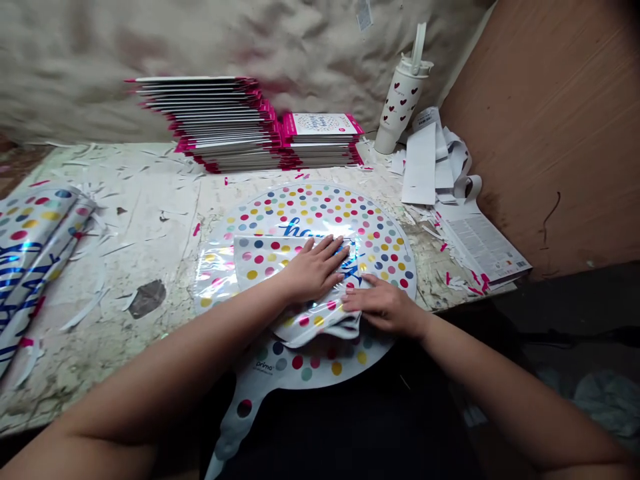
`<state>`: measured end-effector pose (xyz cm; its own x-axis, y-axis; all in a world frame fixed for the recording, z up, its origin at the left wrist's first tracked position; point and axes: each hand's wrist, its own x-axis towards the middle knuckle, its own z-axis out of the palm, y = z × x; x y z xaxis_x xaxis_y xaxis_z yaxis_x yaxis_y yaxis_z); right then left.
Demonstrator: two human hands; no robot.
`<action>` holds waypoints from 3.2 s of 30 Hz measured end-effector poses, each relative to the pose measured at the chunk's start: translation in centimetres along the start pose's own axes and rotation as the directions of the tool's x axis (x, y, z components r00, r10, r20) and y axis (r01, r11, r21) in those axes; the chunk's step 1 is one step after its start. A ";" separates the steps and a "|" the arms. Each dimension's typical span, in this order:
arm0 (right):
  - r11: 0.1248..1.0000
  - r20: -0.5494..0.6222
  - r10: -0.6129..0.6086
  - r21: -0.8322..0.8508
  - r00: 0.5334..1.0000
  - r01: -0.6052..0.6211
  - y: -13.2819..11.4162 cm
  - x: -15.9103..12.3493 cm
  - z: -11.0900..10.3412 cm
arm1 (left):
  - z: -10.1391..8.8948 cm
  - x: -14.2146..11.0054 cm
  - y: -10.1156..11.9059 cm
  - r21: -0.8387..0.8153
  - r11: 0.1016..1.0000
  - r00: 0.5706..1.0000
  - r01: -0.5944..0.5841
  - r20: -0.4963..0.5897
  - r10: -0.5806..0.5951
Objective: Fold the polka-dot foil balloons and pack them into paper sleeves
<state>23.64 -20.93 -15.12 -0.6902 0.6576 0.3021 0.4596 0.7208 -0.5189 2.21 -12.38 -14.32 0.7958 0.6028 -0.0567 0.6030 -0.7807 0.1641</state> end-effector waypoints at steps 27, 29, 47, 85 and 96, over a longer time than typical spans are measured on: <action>0.717 -0.166 0.629 -0.255 0.760 -0.649 -1.8 8.3 0.4 | 1.8 -9.9 2.9 0.007 0.977 0.977 0.211 -0.008 -0.211; 0.818 -0.009 0.457 -0.388 0.889 -0.424 -1.9 8.6 1.7 | 1.7 -10.1 2.7 0.007 0.975 0.975 0.223 -0.013 -0.222; 0.817 -0.089 -0.237 -0.557 0.967 0.149 -5.1 4.5 0.8 | -0.3 -8.9 3.4 -0.020 0.923 0.923 0.384 0.001 -0.384; 0.825 0.086 0.512 -0.327 0.855 -0.461 -0.8 8.9 3.4 | -4.9 -7.0 -1.9 -0.816 -0.173 0.538 0.551 0.506 -0.674; 0.876 0.007 0.423 -0.261 0.906 -0.407 1.0 7.2 0.4 | -5.1 -3.8 -0.4 -0.725 -0.266 0.545 0.635 0.665 -0.511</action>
<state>18.88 -15.56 -13.73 -0.4348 0.8992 0.0490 0.8289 0.4209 -0.3685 -1.36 -13.51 -9.10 0.1625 0.6179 -0.7693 0.3052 0.7099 0.6347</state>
